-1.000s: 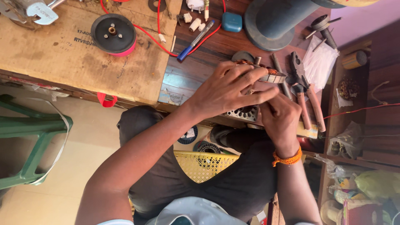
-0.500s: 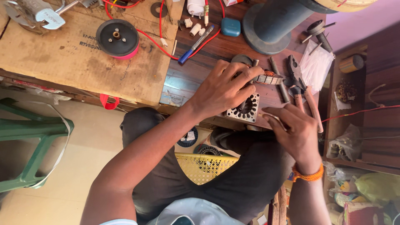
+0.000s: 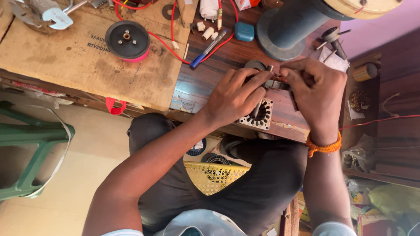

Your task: The person sits at a workbench assembling an electric motor armature, placing copper wound coils one at a time around the laminated core and pressing them into place by hand. They rotate the armature between placements and reposition coils to seat them evenly around the assembly.

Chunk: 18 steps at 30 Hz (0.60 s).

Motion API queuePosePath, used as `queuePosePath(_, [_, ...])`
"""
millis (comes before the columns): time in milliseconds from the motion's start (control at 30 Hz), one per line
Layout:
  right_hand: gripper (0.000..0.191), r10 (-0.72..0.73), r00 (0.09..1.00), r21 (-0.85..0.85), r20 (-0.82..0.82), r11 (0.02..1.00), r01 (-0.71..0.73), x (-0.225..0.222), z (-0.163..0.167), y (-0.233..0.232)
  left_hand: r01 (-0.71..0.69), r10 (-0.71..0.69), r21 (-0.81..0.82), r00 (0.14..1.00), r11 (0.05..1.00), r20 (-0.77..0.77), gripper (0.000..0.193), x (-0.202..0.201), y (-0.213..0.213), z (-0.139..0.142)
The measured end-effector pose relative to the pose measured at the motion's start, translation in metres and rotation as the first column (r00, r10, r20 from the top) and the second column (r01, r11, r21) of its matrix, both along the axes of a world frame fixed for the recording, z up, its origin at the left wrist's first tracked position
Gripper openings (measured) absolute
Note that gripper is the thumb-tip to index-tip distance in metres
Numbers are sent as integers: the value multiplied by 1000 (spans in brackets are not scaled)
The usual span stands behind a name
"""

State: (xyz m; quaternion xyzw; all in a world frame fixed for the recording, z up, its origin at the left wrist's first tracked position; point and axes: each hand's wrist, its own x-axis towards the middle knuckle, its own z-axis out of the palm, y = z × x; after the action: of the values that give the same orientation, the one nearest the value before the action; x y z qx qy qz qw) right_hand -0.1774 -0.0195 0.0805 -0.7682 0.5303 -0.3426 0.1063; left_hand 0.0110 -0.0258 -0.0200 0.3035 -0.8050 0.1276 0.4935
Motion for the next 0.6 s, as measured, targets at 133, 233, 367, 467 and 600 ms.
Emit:
queuePosePath(133, [7,-39,998,189,41,981,30,5,-5,-16,-42,41,27,999,999,11,14,-3,1,-4])
queuePosePath(233, [7,11,996,201,91,979,-29,2,-4,-19,-24,26,59,1000,998,-17,15,-4,3,-5])
queuePosePath(367, [7,62,990,150,124,985,-81,-4,-4,-16,56,-50,111,997,992,-55,16,-4,2,-6])
queuePosePath(467, [8,72,988,122,136,988,-89,-7,-5,-14,104,-96,125,993,987,-64,15,-2,1,-6])
queuePosePath(600, [6,86,988,118,124,988,-101,-10,-3,-13,113,-112,129,994,985,-18,13,1,0,-7])
